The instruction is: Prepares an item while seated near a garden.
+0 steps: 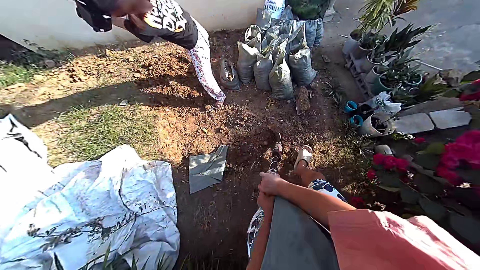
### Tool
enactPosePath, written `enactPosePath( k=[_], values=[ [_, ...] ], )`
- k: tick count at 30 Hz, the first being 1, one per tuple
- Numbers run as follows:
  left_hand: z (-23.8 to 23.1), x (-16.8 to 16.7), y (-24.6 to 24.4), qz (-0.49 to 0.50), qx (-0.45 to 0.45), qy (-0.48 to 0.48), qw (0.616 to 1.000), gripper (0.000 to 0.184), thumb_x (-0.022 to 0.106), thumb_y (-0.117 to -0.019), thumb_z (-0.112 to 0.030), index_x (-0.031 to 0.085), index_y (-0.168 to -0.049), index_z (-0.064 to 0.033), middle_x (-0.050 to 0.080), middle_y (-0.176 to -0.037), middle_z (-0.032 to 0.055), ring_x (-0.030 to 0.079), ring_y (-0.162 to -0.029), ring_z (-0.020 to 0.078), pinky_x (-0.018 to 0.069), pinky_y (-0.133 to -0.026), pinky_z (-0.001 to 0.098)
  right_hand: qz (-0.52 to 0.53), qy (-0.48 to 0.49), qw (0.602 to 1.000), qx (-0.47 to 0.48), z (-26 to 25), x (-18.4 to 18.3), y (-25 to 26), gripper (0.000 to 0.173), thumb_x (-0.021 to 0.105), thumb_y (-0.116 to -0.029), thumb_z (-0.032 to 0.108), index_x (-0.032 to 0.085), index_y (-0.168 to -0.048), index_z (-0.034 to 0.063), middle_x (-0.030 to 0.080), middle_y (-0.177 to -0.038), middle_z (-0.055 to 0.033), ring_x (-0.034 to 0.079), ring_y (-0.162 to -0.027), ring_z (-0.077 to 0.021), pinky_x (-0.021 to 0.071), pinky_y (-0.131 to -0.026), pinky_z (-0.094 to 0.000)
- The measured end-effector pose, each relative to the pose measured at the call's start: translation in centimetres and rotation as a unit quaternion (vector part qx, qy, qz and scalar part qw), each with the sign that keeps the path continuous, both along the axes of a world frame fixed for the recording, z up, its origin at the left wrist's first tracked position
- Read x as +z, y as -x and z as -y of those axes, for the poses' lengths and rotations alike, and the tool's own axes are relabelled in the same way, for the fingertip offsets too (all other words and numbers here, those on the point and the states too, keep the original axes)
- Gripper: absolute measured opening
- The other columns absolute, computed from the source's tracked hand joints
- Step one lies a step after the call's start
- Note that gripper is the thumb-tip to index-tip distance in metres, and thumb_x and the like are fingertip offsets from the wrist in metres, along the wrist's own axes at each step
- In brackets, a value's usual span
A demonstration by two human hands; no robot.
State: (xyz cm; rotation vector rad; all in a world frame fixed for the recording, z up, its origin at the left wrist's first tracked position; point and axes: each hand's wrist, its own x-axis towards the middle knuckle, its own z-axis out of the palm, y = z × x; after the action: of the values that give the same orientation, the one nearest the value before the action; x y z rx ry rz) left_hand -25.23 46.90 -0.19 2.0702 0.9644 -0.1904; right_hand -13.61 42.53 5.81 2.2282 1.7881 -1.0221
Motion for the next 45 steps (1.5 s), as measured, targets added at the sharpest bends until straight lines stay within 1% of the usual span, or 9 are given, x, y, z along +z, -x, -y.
enactPosePath(
  k=[4,6,10,13,17,24,31,35,45],
  values=[
    [1.6,3.5,-1.5,0.049,-0.334,-0.147,0.93,0.033,0.07,-0.0853,-0.019,0.076,-0.114,-0.0053,0.075,-0.114,0.0133,0.07,-0.11,0.0321,0.051,-0.102,0.0521,-0.015,-0.024,0.947,-0.319,8.8,0.7,3.1,0.056,0.063,-0.0879,0.004,0.052,-0.143,0.0079,0.072,-0.11,-0.0208,0.069,-0.105,-0.0386,0.0407,-0.108,-0.059],
    [5.3,3.3,-1.8,0.015,-0.4,-0.14,0.906,0.035,0.069,-0.0865,-0.021,0.074,-0.118,-0.008,0.074,-0.12,0.0112,0.068,-0.114,0.0311,0.0484,-0.105,0.0512,-0.024,0.004,0.936,-0.35,13.3,0.1,3.5,0.068,0.068,-0.0841,0.012,0.048,-0.149,0.0146,0.074,-0.108,-0.0189,0.07,-0.102,-0.0389,0.0385,-0.109,-0.0624],
    [12.4,2.7,-4.1,-0.051,-0.395,-0.053,0.916,0.044,0.069,-0.0904,-0.027,0.068,-0.129,-0.0048,0.07,-0.128,0.0136,0.064,-0.122,0.0302,0.0428,-0.112,0.0498,-0.059,0.072,0.949,-0.303,20.1,-0.9,0.0,0.063,0.072,-0.0857,0.018,0.048,-0.143,0.0074,0.072,-0.108,-0.0217,0.068,-0.106,-0.0402,0.0352,-0.112,-0.0624],
    [15.7,10.8,-8.9,-0.056,-0.395,-0.049,0.916,0.046,0.074,-0.0832,-0.021,0.069,-0.126,-0.0077,0.072,-0.123,0.0113,0.066,-0.119,0.028,0.0446,-0.111,0.0487,-0.05,0.059,0.95,-0.301,24.0,6.0,-4.4,0.06,0.076,-0.0809,0.028,0.057,-0.135,0.0081,0.074,-0.105,-0.015,0.069,-0.104,-0.0327,0.0383,-0.11,-0.0553],
    [20.6,22.9,-11.5,-0.081,-0.466,-0.059,0.879,0.05,0.078,-0.077,-0.012,0.071,-0.126,-0.0093,0.073,-0.117,0.0135,0.068,-0.113,0.032,0.0483,-0.105,0.0499,0.024,-0.15,0.922,-0.357,31.8,14.1,-4.3,0.055,0.081,-0.0647,0.03,0.072,-0.115,0.0078,0.072,-0.073,-0.008,0.073,-0.072,-0.0268,0.0545,-0.091,-0.0515],
    [28.4,13.7,-12.4,-0.149,-0.569,0.016,0.808,0.052,0.077,-0.0781,-0.017,0.065,-0.126,-0.0019,0.068,-0.125,0.0178,0.063,-0.118,0.0361,0.0392,-0.11,0.0581,0.082,-0.237,0.909,-0.332,40.7,3.3,-2.2,0.053,0.078,-0.0648,0.034,0.073,-0.105,0.0004,0.07,-0.066,-0.0103,0.071,-0.063,-0.0273,0.0586,-0.074,-0.0503],
    [28.8,13.4,-11.7,-0.132,-0.586,-0.008,0.8,0.045,0.077,-0.0773,-0.014,0.066,-0.118,0.0006,0.069,-0.119,0.0197,0.065,-0.113,0.0371,0.0441,-0.104,0.0576,0.069,-0.228,0.917,-0.321,41.0,3.1,-2.0,0.053,0.079,-0.0656,0.036,0.072,-0.105,0.001,0.067,-0.061,-0.0092,0.07,-0.059,-0.0264,0.0579,-0.073,-0.0481],
    [28.2,14.2,-10.3,-0.161,-0.58,-0.032,0.798,0.043,0.075,-0.0784,-0.017,0.067,-0.117,-0.0005,0.07,-0.12,0.0182,0.065,-0.114,0.0363,0.0452,-0.103,0.0576,-0.039,-0.126,0.939,-0.318,39.9,4.9,-1.2,0.062,0.077,-0.0743,0.036,0.064,-0.121,-0.0033,0.073,-0.08,-0.0162,0.074,-0.08,-0.0326,0.053,-0.092,-0.0519],
    [31.2,13.6,-10.9,-0.166,-0.552,-0.057,0.815,0.044,0.075,-0.0802,-0.02,0.067,-0.118,-0.0008,0.07,-0.12,0.0177,0.066,-0.114,0.0347,0.0453,-0.104,0.0549,-0.021,-0.145,0.945,-0.292,42.4,3.6,-2.6,0.058,0.077,-0.0712,0.036,0.066,-0.115,0.0008,0.071,-0.075,-0.0122,0.072,-0.073,-0.0278,0.0538,-0.087,-0.05]
  ],
)
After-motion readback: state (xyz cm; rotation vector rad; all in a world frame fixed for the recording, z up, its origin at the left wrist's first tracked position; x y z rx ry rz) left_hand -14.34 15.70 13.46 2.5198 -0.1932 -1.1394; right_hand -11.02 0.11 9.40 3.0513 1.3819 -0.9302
